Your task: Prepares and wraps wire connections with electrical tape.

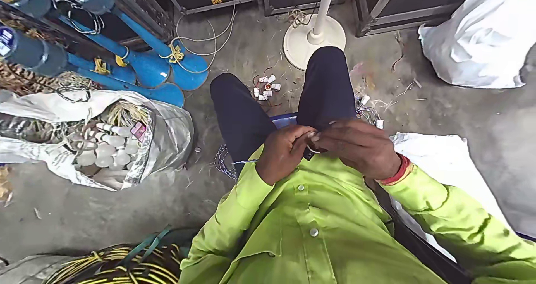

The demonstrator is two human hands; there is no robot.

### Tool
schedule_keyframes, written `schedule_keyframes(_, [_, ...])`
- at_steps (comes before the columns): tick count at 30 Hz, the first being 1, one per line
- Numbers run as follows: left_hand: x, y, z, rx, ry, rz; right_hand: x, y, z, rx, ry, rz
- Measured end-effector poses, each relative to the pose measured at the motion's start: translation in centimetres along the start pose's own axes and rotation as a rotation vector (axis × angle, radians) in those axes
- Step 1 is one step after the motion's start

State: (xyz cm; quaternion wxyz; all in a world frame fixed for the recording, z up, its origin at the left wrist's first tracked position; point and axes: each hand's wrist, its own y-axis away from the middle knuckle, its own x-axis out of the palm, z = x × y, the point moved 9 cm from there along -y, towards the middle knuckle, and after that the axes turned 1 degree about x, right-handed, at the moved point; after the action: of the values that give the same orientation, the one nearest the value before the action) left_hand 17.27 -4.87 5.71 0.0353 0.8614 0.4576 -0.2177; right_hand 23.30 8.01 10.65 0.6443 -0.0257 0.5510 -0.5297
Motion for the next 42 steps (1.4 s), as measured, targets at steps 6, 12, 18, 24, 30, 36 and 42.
schedule_keyframes(6, [2.2,0.5,-1.2,0.245,-0.029,0.047,-0.5,0.7,-3.1,0.371,-0.060,-0.110])
schedule_keyframes(12, [1.8,0.7,-2.1,0.241,-0.132,-0.083,1.3,1.8,-5.9,0.897,-0.247,-0.075])
schedule_keyframes(18, [1.9,1.6,-2.8,0.374,-0.473,-0.275,2.8,3.1,-7.3,1.155,-0.357,0.041])
schedule_keyframes(24, [1.8,2.3,-3.2,0.483,-0.575,-0.393,4.7,3.7,-8.4,1.280,-0.536,0.114])
schedule_keyframes(30, [-0.6,1.6,-2.5,0.348,-0.535,-0.413,2.7,3.1,-6.5,1.008,-0.723,-0.012])
schedule_keyframes(36, [-1.1,1.8,-2.8,0.355,-0.523,-0.415,2.6,2.2,-5.2,0.750,-0.529,0.094])
schedule_keyframes(42, [-1.6,0.7,-2.0,0.293,-0.237,-0.276,2.1,2.3,-5.2,0.741,-0.393,0.028])
